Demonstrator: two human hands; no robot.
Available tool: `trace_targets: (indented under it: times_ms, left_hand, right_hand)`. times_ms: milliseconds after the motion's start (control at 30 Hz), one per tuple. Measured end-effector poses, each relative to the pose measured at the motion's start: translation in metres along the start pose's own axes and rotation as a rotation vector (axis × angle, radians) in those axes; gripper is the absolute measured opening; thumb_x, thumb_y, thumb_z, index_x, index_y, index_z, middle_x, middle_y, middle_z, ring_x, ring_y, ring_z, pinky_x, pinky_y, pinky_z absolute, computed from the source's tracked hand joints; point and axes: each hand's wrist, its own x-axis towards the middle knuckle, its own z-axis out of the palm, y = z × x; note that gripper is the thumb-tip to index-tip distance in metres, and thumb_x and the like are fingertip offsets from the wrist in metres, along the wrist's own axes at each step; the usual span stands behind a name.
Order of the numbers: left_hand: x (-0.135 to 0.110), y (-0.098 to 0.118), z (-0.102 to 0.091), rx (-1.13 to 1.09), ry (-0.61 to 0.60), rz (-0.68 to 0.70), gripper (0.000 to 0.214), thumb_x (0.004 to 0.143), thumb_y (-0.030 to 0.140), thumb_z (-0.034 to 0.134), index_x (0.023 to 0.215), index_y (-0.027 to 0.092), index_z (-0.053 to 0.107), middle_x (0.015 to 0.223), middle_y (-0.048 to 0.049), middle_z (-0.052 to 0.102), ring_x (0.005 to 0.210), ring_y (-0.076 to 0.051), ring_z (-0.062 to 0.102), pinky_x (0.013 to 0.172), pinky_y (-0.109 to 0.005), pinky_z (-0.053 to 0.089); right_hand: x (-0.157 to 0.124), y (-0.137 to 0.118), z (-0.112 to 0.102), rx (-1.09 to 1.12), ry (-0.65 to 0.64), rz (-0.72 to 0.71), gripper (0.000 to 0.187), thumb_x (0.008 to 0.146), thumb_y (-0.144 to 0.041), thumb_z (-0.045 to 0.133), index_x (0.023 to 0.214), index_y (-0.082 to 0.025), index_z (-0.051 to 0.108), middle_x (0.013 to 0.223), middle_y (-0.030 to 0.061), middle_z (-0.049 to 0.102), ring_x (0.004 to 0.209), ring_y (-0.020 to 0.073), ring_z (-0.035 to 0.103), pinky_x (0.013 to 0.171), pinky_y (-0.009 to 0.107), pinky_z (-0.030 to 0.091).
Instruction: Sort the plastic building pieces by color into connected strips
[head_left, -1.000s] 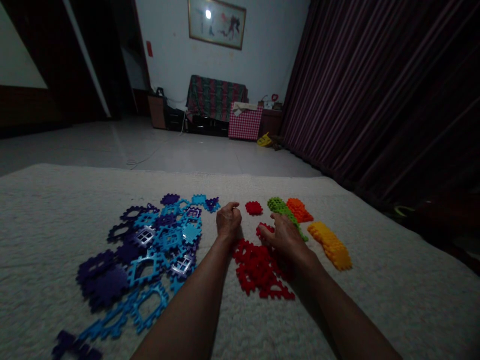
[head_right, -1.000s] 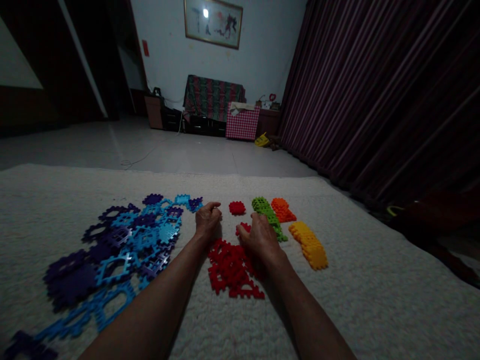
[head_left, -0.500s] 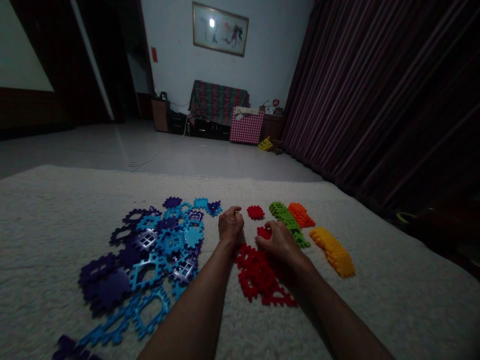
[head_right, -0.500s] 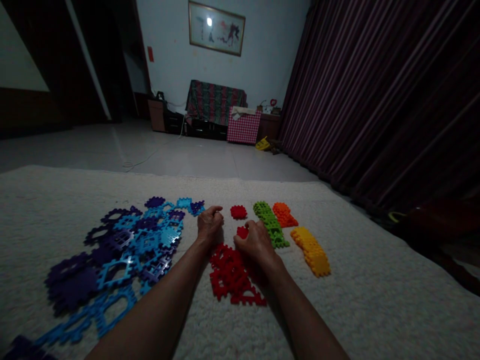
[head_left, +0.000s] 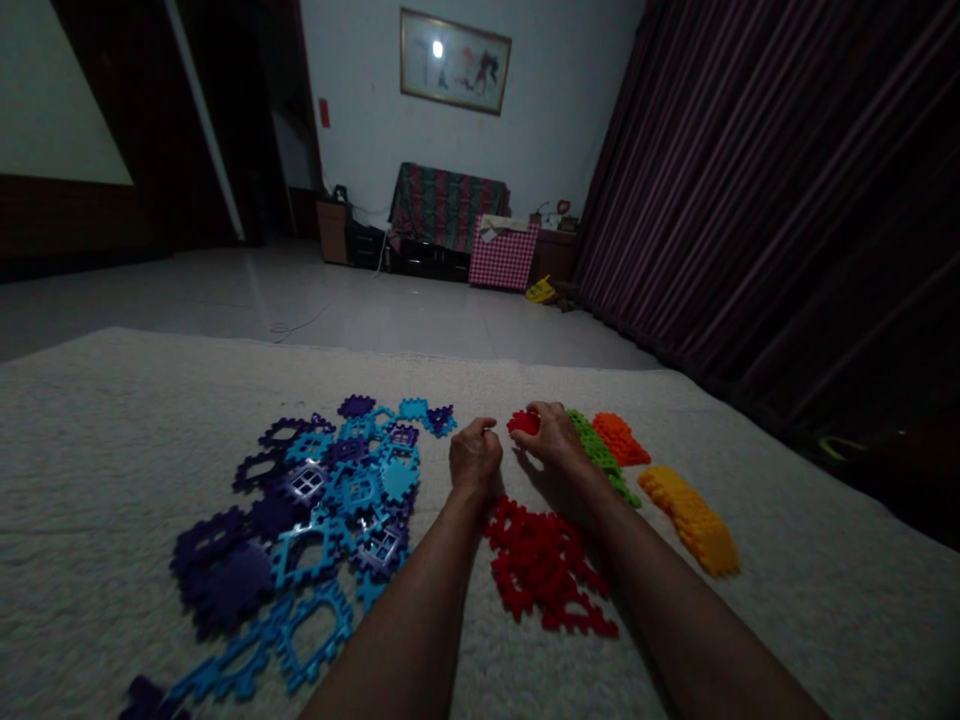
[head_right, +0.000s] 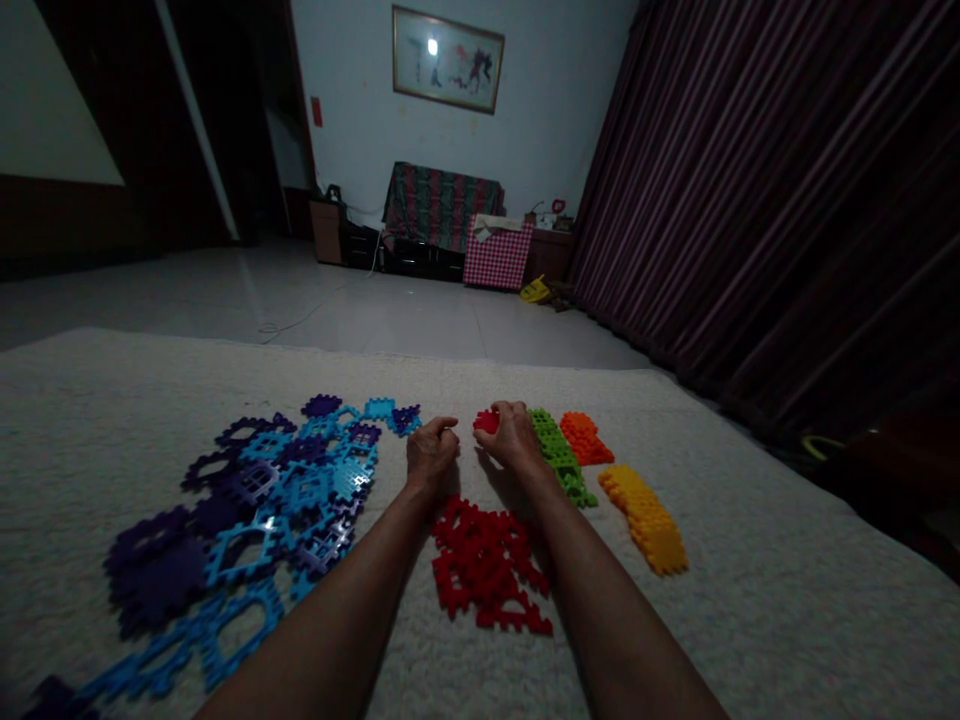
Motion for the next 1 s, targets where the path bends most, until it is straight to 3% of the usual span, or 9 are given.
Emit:
trace_targets:
  times_ms: [100, 233, 400, 667, 833, 1000]
  left_hand:
    - [0.0, -0.001, 0.002, -0.018, 0.0, -0.008, 0.039, 0.081, 0.015, 0.045, 0.107, 0.017, 0.073, 0.085, -0.007, 0.076, 0.078, -0.018, 0.07, 0.082, -0.028, 0.052]
    - [0.0, -0.002, 0.003, -0.017, 0.01, -0.003, 0.039, 0.081, 0.015, 0.045, 0.107, 0.018, 0.073, 0.085, -0.0061, 0.076, 0.079, -0.017, 0.07, 0.082, -0.027, 0.051]
    - [-0.001, -0.002, 0.0, 0.04, -0.018, -0.006, 0.039, 0.081, 0.016, 0.046, 0.107, 0.018, 0.074, 0.088, -0.008, 0.076, 0.084, -0.019, 0.07, 0.082, -0.028, 0.051]
    - [0.002, -0.004, -0.004, 0.049, -0.109, -0.01, 0.037, 0.079, 0.015, 0.05, 0.107, 0.02, 0.073, 0.096, -0.0061, 0.076, 0.097, -0.018, 0.068, 0.089, -0.028, 0.049]
    - [-0.002, 0.002, -0.012, 0.012, -0.21, -0.046, 0.037, 0.077, 0.011, 0.05, 0.106, 0.016, 0.073, 0.094, -0.0071, 0.076, 0.092, -0.016, 0.069, 0.086, -0.027, 0.051]
    - [-0.035, 0.007, -0.032, 0.029, -0.28, 0.017, 0.036, 0.079, 0.018, 0.053, 0.11, 0.015, 0.071, 0.105, -0.0102, 0.074, 0.1, -0.019, 0.068, 0.092, -0.029, 0.05]
  right_hand:
    - [-0.003, 0.0, -0.006, 0.047, 0.061, -0.022, 0.049, 0.071, -0.033, 0.07, 0.116, -0.015, 0.062, 0.115, 0.0144, 0.057, 0.11, 0.0273, 0.054, 0.096, 0.037, 0.044]
    - [-0.027, -0.001, -0.022, 0.129, 0.124, -0.071, 0.034, 0.08, -0.032, 0.058, 0.11, -0.016, 0.063, 0.108, 0.014, 0.062, 0.1, 0.0263, 0.058, 0.092, 0.04, 0.046]
    - [-0.078, 0.004, -0.038, 0.281, -0.005, -0.009, 0.03, 0.083, -0.032, 0.048, 0.103, -0.017, 0.064, 0.102, 0.0107, 0.066, 0.084, 0.0215, 0.062, 0.076, 0.036, 0.051]
    - [-0.134, -0.002, -0.05, 0.352, -0.012, 0.055, 0.029, 0.085, -0.035, 0.048, 0.103, -0.018, 0.063, 0.105, 0.0118, 0.067, 0.096, 0.0231, 0.063, 0.091, 0.04, 0.049]
    - [-0.15, -0.01, -0.046, 0.331, 0.014, -0.033, 0.023, 0.087, -0.03, 0.049, 0.099, -0.019, 0.064, 0.098, 0.0101, 0.068, 0.093, 0.022, 0.062, 0.09, 0.038, 0.048]
    - [-0.151, -0.009, -0.043, 0.281, 0.026, -0.069, 0.019, 0.089, -0.028, 0.05, 0.097, -0.018, 0.064, 0.096, 0.0087, 0.068, 0.094, 0.0215, 0.061, 0.092, 0.036, 0.045]
